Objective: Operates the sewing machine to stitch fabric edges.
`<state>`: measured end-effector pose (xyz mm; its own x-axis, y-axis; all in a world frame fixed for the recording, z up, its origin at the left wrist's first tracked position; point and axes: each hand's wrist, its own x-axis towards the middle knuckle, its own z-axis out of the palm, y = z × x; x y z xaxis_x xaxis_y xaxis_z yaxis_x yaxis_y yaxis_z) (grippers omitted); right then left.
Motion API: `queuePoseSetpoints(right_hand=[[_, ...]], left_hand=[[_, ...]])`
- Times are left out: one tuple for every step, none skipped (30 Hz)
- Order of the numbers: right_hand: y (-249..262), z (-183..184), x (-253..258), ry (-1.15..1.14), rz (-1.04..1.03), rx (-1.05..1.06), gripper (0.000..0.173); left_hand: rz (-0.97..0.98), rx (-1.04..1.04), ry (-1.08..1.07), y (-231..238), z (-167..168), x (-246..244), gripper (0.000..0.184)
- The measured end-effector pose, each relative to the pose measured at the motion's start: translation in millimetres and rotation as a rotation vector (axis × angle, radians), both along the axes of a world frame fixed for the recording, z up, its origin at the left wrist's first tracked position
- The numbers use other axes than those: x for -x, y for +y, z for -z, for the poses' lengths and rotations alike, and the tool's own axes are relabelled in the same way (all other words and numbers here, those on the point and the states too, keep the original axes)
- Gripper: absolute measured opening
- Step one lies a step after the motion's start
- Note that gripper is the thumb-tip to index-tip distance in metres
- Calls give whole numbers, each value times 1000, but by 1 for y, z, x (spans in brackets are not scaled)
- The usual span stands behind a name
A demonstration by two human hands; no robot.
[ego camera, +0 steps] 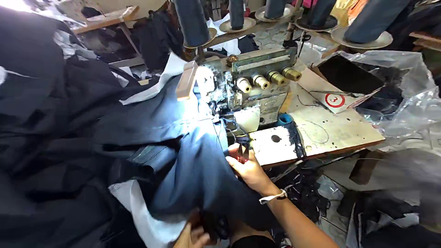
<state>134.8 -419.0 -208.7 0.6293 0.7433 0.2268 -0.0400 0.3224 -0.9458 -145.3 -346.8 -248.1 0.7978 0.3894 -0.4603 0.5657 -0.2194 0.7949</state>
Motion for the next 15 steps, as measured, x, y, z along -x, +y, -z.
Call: queuePoseSetpoints(right_hand=[[-3, 2, 1, -12, -31, 34, 16], [-5, 4, 3, -15, -63, 73, 16], [-7, 3, 4, -11, -91, 119, 16], [-8, 0, 4, 0, -114, 172, 15], [-11, -3, 4, 13, -133, 222, 13], [-14, -5, 4, 25, -152, 262, 12], [-18, -6, 3, 38, -170, 285, 11], [-21, -8, 2, 69, -200, 292, 10], [-23, -11, 2, 117, -247, 277, 7], [-20, -12, 5, 179, -304, 243, 3], [-14, -14, 13, 242, -381, 192, 6], [-3, -16, 26, 303, -463, 133, 7], [10, -20, 44, 364, -536, 71, 8], [24, -26, 65, 419, -594, -4, 8], [38, -34, 85, 493, -635, -90, 10]], left_hand=[[-249, 26, 55, 0, 16, -6, 59], [-388, 76, 69, 2, 25, -14, 60], [-432, 159, 40, 3, 29, -25, 59], [-408, 250, -29, 3, 26, -34, 56], [-351, 306, -122, 1, 20, -40, 51], [-312, 323, -221, 2, 10, -41, 44], [-313, 294, -343, 7, -5, -38, 38], [-380, 253, -482, 18, -28, -36, 31], [-485, 235, -626, 35, -55, -39, 24], [-565, 210, -762, 61, -86, -43, 26], [-559, 167, -881, 95, -115, -44, 29], [-480, 96, -952, 134, -142, -39, 34], [-368, -11, -960, 174, -166, -33, 43], [-304, -165, -902, 205, -188, -30, 47], [-283, -434, -784, 219, -209, -37, 40]])
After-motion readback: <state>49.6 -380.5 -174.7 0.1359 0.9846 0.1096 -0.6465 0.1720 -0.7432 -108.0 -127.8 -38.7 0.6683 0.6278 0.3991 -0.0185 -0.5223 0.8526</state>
